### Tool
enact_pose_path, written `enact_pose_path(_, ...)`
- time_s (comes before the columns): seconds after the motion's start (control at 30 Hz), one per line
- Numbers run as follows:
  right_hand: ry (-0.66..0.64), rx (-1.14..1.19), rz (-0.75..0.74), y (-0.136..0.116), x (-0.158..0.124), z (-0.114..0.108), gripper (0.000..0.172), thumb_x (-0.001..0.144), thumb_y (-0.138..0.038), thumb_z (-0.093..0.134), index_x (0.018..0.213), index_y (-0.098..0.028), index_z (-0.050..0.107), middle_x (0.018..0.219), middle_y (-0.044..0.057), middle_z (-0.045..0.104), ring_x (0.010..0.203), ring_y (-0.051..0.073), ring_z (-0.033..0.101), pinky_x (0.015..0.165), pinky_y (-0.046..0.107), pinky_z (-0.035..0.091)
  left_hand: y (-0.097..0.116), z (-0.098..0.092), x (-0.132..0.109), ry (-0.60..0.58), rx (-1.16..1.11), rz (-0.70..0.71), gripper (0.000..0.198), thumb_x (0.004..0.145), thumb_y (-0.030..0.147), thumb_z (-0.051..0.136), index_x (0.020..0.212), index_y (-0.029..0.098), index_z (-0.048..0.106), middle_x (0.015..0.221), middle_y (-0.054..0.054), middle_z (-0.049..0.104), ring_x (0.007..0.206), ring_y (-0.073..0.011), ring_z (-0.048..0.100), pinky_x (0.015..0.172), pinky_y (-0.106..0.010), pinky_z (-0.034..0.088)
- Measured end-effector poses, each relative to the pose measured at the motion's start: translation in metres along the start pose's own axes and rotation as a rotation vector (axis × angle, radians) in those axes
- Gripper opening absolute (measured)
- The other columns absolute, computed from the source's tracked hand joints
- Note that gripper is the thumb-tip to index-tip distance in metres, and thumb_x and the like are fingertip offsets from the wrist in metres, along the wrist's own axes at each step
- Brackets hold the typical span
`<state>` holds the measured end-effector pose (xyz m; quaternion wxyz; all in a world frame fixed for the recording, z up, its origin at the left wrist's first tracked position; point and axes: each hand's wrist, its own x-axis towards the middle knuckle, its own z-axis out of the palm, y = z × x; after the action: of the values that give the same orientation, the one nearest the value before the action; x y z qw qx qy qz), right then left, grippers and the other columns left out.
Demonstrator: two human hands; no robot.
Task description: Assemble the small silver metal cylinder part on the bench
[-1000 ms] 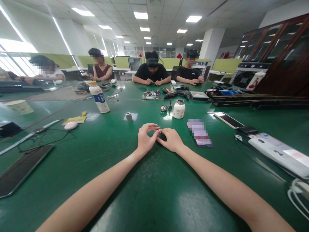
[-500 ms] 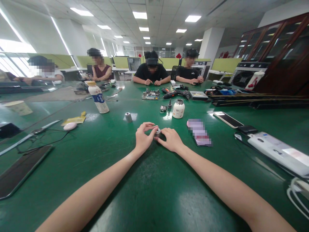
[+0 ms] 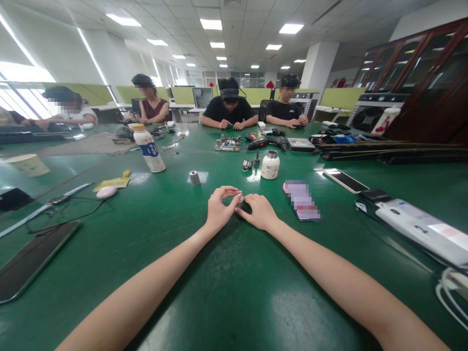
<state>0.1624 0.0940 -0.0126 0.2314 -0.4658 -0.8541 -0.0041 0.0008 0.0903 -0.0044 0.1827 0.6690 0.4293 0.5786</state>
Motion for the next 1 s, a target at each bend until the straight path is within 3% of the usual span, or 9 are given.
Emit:
enact_pose_path(0.13,-0.005,-0.004,0.001,0.000,0.000,-0.001,0.039,0.097,-0.051,0.051,0.109,-0.016,0.064,0.106,0.010,0.069,0.097,0.023,0.061,0.084,0.036,0.041,0.001,0.001,-0.001,0.025,0.019,0.002,0.021,0.081,0.031,0.072,0.097,0.022,0.062,0.089,-0.004,0.076,0.087,-0.0208,0.074,0.092,-0.041,0.055)
enact_pose_path(0.3,-0.010,0.000,0.009,-0.001,0.000,-0.002,0.040,0.097,-0.052,0.052,0.108,-0.016,0.065,0.106,0.010,0.069,0.097,0.024,0.061,0.084,0.036,0.041,0.003,-0.001,-0.003,0.195,0.141,0.023,0.023,0.081,0.038,0.073,0.094,0.023,0.061,0.088,-0.003,0.074,0.091,-0.0210,0.070,0.091,-0.040,0.052)
enact_pose_path(0.47,-0.007,-0.002,0.004,-0.002,0.000,-0.002,0.037,0.097,-0.049,0.053,0.109,-0.015,0.064,0.108,0.011,0.069,0.098,0.024,0.061,0.084,0.036,0.041,0.003,-0.002,-0.003,0.061,0.157,0.054,0.027,0.082,0.031,0.071,0.107,0.024,0.062,0.096,-0.004,0.077,0.107,-0.0241,0.067,0.102,-0.046,0.044)
enact_pose_path(0.57,-0.009,-0.001,0.001,-0.002,0.000,-0.003,0.036,0.097,-0.047,0.053,0.109,-0.015,0.064,0.108,0.011,0.069,0.099,0.024,0.061,0.085,0.036,0.041,0.004,-0.001,-0.004,0.036,0.185,0.043,0.022,0.082,0.029,0.071,0.103,0.025,0.064,0.092,-0.003,0.077,0.106,-0.0254,0.067,0.102,-0.047,0.043)
enact_pose_path(0.7,-0.011,0.008,0.005,-0.002,0.000,-0.003,0.036,0.096,-0.048,0.055,0.108,-0.016,0.065,0.107,0.010,0.069,0.098,0.024,0.061,0.085,0.036,0.041,0.006,-0.002,-0.002,0.183,0.261,0.073,0.011,0.083,0.031,0.070,0.091,0.025,0.067,0.092,-0.003,0.077,0.100,-0.0247,0.068,0.097,-0.044,0.044)
enact_pose_path(0.8,-0.003,0.005,0.012,-0.003,0.000,-0.004,0.038,0.095,-0.051,0.055,0.107,-0.016,0.065,0.106,0.010,0.069,0.097,0.024,0.061,0.085,0.036,0.041,0.005,-0.005,0.000,0.254,0.370,-0.004,0.013,0.084,0.031,0.070,0.095,0.025,0.066,0.092,-0.003,0.078,0.104,-0.0264,0.065,0.099,-0.046,0.040)
enact_pose_path(0.93,0.001,0.001,0.018,-0.004,0.000,-0.004,0.039,0.095,-0.051,0.055,0.106,-0.016,0.066,0.104,0.010,0.069,0.097,0.024,0.060,0.083,0.035,0.041,-0.003,-0.011,0.002,0.035,0.520,-0.280,0.018,0.083,0.025,0.070,0.100,0.026,0.066,0.091,-0.002,0.079,0.113,-0.0294,0.061,0.100,-0.051,0.037)
enact_pose_path(1.0,0.003,0.004,0.016,-0.003,0.000,-0.004,0.038,0.095,-0.051,0.055,0.106,-0.016,0.066,0.104,0.010,0.069,0.096,0.024,0.060,0.083,0.035,0.041,-0.007,-0.012,0.002,-0.051,0.545,-0.333,0.018,0.082,0.024,0.070,0.100,0.027,0.067,0.091,-0.002,0.079,0.115,-0.0305,0.060,0.100,-0.052,0.036)
